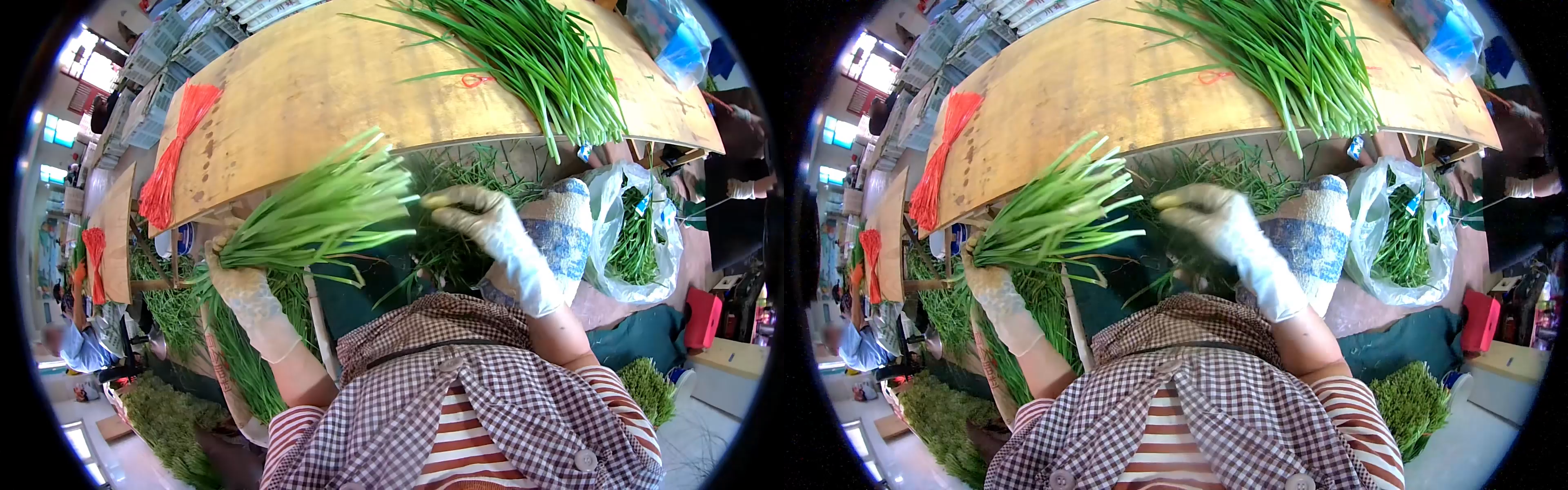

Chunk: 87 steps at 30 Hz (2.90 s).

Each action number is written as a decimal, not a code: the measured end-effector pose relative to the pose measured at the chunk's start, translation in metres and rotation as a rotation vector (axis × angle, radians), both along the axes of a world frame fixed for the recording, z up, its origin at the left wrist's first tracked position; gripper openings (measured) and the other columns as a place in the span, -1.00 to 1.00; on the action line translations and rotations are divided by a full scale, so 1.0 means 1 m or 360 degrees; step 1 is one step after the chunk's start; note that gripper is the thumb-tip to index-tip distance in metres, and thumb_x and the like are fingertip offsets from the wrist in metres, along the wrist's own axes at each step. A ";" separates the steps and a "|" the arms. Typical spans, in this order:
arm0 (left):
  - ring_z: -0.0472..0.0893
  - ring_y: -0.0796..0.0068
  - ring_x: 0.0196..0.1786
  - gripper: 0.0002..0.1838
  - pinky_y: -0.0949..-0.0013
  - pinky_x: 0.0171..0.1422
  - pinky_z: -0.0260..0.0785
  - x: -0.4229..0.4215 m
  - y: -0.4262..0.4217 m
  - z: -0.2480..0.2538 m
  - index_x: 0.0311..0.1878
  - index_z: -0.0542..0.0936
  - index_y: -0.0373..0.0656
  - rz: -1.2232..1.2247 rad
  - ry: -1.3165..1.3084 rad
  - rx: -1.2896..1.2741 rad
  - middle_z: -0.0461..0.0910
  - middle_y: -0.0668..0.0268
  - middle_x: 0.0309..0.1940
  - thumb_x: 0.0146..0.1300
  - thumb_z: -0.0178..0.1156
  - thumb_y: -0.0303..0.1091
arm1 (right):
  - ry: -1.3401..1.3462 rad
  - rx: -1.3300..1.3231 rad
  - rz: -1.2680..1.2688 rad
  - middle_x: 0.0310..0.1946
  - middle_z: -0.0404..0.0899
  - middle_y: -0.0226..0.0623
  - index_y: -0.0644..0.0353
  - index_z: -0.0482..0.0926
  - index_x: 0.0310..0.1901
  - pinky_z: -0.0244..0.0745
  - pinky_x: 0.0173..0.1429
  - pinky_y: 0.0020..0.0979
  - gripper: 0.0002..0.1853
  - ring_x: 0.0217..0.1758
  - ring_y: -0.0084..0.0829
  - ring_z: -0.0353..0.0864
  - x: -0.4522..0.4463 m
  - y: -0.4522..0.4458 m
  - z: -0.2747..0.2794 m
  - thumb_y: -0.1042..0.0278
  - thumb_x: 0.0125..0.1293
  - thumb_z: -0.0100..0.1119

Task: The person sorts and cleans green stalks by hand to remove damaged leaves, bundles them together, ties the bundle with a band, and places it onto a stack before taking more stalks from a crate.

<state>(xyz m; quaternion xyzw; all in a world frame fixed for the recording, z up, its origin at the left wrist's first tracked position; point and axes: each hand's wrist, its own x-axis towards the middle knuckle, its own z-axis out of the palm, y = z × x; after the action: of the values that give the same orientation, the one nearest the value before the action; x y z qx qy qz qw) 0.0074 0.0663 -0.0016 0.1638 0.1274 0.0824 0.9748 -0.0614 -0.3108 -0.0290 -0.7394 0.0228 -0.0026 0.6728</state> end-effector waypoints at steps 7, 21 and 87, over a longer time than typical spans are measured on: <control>0.50 0.28 -0.12 -0.75 0.17 0.13 0.33 -0.005 -0.021 0.010 -0.52 0.39 -0.09 0.0288 0.0065 0.0357 0.44 0.40 -0.53 0.28 0.08 -0.28 | -0.0123 0.0546 -0.0313 -0.22 0.69 -0.29 0.16 0.64 -0.03 0.52 0.00 -0.51 -0.73 -0.18 -0.53 0.62 0.009 0.021 0.019 0.34 0.23 0.31; 0.40 0.61 -0.35 -0.81 0.45 0.03 0.36 -0.014 -0.031 0.031 -0.48 0.40 -0.04 -0.0105 -0.0719 -0.0288 0.35 0.53 -0.58 0.16 0.22 -0.42 | 0.0210 0.0305 -0.0089 -0.24 0.70 -0.25 0.22 0.67 -0.11 0.54 -0.03 -0.50 -0.80 -0.16 -0.55 0.64 -0.004 -0.017 0.039 0.42 0.23 0.28; 0.43 0.31 0.17 -0.43 0.26 0.29 0.25 0.173 -0.091 0.165 0.29 0.33 -0.30 -0.0167 0.0002 0.1702 0.45 0.10 0.14 0.30 0.11 -0.18 | 0.0191 -0.0104 0.0464 0.04 0.57 -0.12 0.26 0.26 0.32 0.49 0.11 -0.41 -0.25 0.05 -0.37 0.57 0.151 0.063 0.116 0.28 0.10 0.35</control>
<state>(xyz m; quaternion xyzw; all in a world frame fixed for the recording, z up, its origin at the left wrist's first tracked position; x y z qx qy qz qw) 0.1802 -0.0244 0.1634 0.6435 0.0599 0.0870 0.7581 0.0898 -0.2478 0.0868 -0.7552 -0.0448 0.1385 0.6392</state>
